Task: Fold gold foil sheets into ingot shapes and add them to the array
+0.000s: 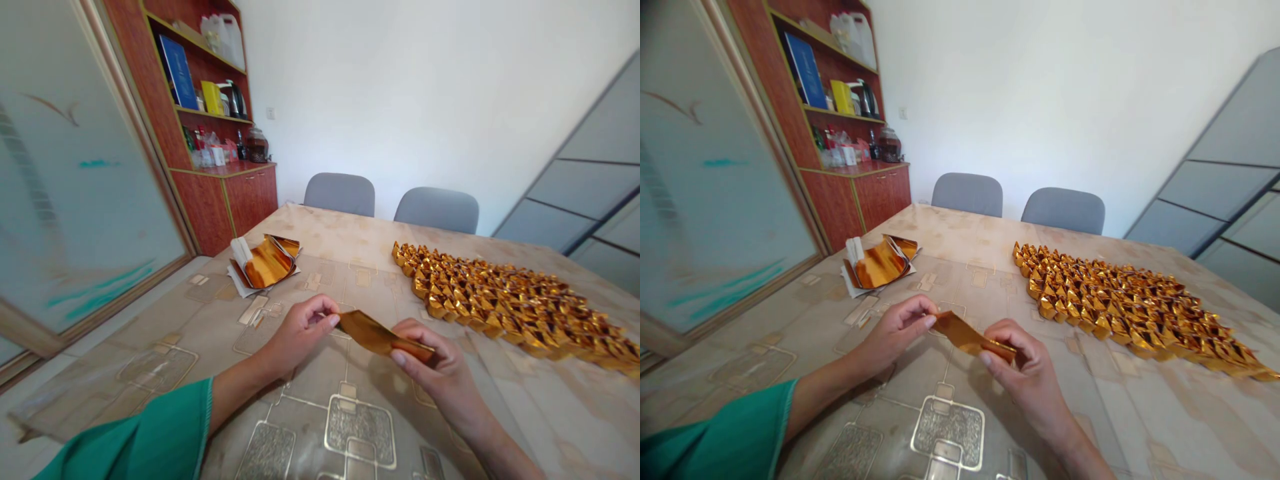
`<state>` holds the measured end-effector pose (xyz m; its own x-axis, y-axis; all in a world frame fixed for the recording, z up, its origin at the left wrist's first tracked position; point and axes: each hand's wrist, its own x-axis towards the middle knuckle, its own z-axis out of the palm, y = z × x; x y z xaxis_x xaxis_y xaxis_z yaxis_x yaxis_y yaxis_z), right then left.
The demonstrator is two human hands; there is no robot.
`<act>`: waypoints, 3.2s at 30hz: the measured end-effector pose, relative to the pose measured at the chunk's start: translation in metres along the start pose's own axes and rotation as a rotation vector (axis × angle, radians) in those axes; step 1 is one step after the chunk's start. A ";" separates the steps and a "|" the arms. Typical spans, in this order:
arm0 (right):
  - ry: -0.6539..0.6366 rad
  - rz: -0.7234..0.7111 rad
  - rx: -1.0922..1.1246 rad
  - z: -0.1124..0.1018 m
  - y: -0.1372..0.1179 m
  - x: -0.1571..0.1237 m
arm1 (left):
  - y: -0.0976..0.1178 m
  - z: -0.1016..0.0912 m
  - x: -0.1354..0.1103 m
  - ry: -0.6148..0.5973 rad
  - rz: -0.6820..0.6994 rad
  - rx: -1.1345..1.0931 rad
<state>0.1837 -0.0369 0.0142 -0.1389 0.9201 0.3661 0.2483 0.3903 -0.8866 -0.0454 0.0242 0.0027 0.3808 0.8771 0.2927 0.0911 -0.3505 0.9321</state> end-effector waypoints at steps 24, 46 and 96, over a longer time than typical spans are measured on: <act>-0.505 -0.289 -0.442 0.027 0.017 -0.004 | -0.021 0.019 0.033 -0.256 0.322 0.473; -0.570 -0.098 -0.295 0.021 0.010 0.003 | 0.026 0.001 -0.093 -0.401 0.394 0.843; -0.655 -0.196 -0.298 0.014 0.026 0.003 | 0.033 -0.003 -0.086 -0.639 0.258 0.806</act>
<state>0.1769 -0.0247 -0.0119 -0.7272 0.6614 0.1835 0.3966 0.6231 -0.6741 -0.0776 -0.0620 0.0084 0.8674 0.4917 0.0767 0.4324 -0.8210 0.3727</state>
